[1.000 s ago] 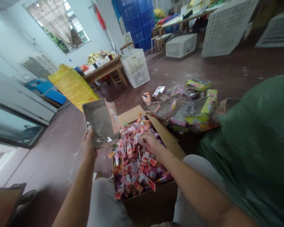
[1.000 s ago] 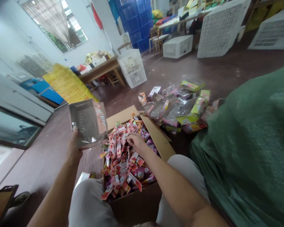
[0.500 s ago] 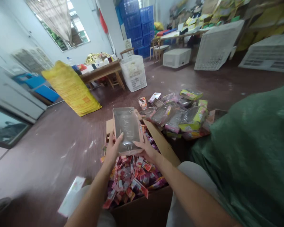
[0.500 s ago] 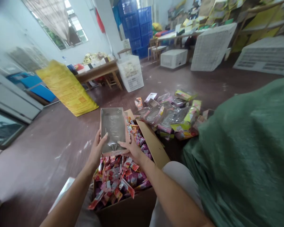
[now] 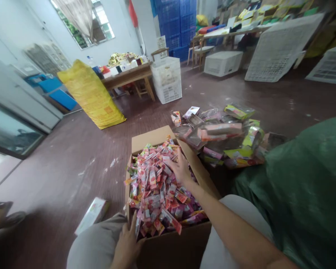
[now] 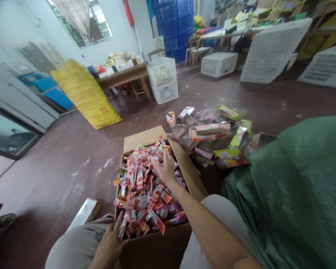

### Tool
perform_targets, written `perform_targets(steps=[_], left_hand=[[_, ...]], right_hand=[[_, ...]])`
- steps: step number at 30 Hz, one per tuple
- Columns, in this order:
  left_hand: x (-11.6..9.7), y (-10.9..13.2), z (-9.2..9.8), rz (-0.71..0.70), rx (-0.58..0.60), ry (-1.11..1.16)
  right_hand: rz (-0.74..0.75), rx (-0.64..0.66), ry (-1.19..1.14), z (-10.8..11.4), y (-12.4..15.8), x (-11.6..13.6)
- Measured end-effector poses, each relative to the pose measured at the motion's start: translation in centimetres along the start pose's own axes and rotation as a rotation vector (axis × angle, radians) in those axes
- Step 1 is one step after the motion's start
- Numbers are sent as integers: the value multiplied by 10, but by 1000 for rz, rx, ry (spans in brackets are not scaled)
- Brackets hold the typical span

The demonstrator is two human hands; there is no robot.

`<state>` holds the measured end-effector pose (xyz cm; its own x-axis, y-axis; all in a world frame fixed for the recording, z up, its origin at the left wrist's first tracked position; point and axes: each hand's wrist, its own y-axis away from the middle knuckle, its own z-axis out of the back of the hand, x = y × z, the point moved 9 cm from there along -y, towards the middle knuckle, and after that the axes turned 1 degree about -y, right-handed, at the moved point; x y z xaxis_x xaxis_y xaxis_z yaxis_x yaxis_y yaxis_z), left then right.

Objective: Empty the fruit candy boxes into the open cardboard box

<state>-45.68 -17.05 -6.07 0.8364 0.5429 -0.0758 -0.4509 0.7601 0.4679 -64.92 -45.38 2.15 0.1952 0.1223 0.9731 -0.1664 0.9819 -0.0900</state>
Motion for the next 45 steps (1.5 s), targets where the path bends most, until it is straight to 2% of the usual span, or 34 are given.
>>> perform_targets(steps=[2, 5, 7, 8, 10, 13, 15, 17, 19, 21, 23, 25, 27, 29, 31, 35, 37, 39, 42, 45], left_hand=[[3, -6, -21, -6, 4, 17], [7, -18, -35, -32, 10, 28], [15, -22, -34, -27, 14, 68], [19, -23, -28, -16, -6, 110], [25, -24, -5, 7, -104, 226], [16, -27, 50, -13, -348, 346], [-10, -37, 87, -71, -457, 345], [-50, -53, 120, -210, -553, 304], [-94, -73, 131, -386, -528, 218], [-125, -92, 116, -492, -386, 101], [-136, -102, 85, -529, -250, 5], [-131, -98, 52, -539, -203, -46], [-118, -87, 25, -529, -224, -60], [-103, -74, 6, -495, -267, -54], [-91, -65, -2, -457, -297, -35], [-80, -54, -3, -436, -272, 34], [-76, -49, 1, -412, -264, 101], [-71, -45, 11, -395, -313, 173], [-66, -42, 32, -391, -434, 245], [-66, -54, 51, -359, -483, 238]], right_hand=[[175, 120, 334, -39, 10, 24], [418, 351, 742, -98, 14, 44], [450, 497, 881, -122, 8, 38], [409, 548, 939, -127, 3, 29], [275, 597, 1019, -123, -8, 7], [192, 578, 1034, -101, -11, -16], [227, 547, 1032, -87, -6, -22], [236, 524, 1037, -76, 0, -28], [219, 504, 1044, -67, 6, -35], [202, 481, 1058, -58, 12, -41], [182, 451, 1078, -48, 19, -46], [161, 424, 1091, -38, 30, -53], [142, 403, 1092, -32, 43, -60], [113, 377, 1098, -26, 56, -67], [77, 360, 1118, -21, 67, -74], [26, 448, 1134, -11, 78, -78], [1, 533, 1115, -5, 81, -75], [-21, 591, 1091, 1, 85, -68], [-9, 561, 1073, 6, 86, -53], [107, 496, 1092, -4, 85, -40]])
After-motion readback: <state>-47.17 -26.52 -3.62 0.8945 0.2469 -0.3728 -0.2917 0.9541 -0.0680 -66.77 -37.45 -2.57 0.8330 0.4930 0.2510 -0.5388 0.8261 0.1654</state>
